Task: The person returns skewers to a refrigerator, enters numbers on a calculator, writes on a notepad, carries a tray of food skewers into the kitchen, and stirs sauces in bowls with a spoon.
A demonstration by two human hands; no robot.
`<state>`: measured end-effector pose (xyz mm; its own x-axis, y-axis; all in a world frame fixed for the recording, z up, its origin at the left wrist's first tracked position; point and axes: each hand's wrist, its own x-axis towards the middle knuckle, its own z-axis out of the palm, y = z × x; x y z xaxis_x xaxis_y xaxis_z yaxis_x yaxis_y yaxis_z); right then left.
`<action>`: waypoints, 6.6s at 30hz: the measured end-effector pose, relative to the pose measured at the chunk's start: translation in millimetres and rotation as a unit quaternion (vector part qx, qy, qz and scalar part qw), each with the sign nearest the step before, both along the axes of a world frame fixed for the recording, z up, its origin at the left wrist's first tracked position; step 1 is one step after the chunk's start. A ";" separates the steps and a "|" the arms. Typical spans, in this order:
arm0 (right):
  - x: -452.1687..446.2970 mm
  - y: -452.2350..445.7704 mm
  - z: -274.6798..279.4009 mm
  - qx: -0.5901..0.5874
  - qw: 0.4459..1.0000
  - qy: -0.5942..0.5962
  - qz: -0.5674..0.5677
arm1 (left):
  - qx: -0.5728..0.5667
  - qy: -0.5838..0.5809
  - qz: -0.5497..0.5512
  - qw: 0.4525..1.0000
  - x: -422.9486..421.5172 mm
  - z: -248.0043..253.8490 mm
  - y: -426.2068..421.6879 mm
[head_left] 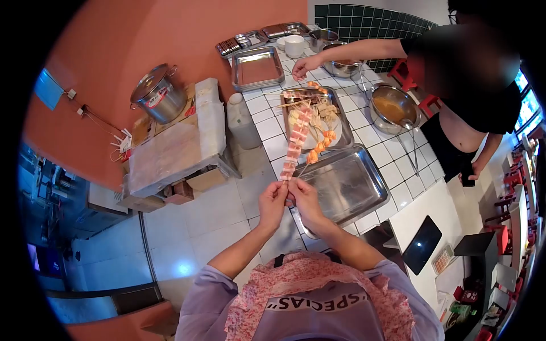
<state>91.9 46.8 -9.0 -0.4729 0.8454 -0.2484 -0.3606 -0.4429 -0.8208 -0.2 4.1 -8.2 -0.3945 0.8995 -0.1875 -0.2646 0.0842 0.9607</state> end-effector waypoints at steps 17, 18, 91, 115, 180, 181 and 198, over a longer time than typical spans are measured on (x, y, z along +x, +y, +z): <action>58.9 7.7 -6.6 0.005 0.999 0.016 -0.047 | 0.007 -0.023 -0.158 0.987 53.9 -4.3 22.2; 62.7 8.4 -6.3 0.004 0.998 0.006 -0.059 | 0.001 -0.036 -0.164 0.986 56.6 -4.1 23.4; 157.4 -24.0 -39.8 -0.069 0.968 -0.120 -0.207 | -0.192 0.799 -0.210 0.529 -166.4 -73.8 402.2; 154.6 -23.8 -44.4 -0.080 0.959 -0.139 -0.233 | -0.116 0.783 -0.214 0.572 -162.9 -76.2 420.0; 127.8 22.9 -25.5 -0.021 0.986 -0.092 -0.141 | -0.031 0.061 -0.332 0.941 14.4 -64.3 94.9; 121.2 20.3 -26.3 -0.014 0.987 -0.091 -0.133 | -0.025 0.033 -0.331 0.943 26.5 -59.7 67.8; 65.1 -85.3 -52.1 0.052 0.987 -0.116 0.095 | -0.074 0.071 -0.086 0.991 41.6 -42.7 -116.3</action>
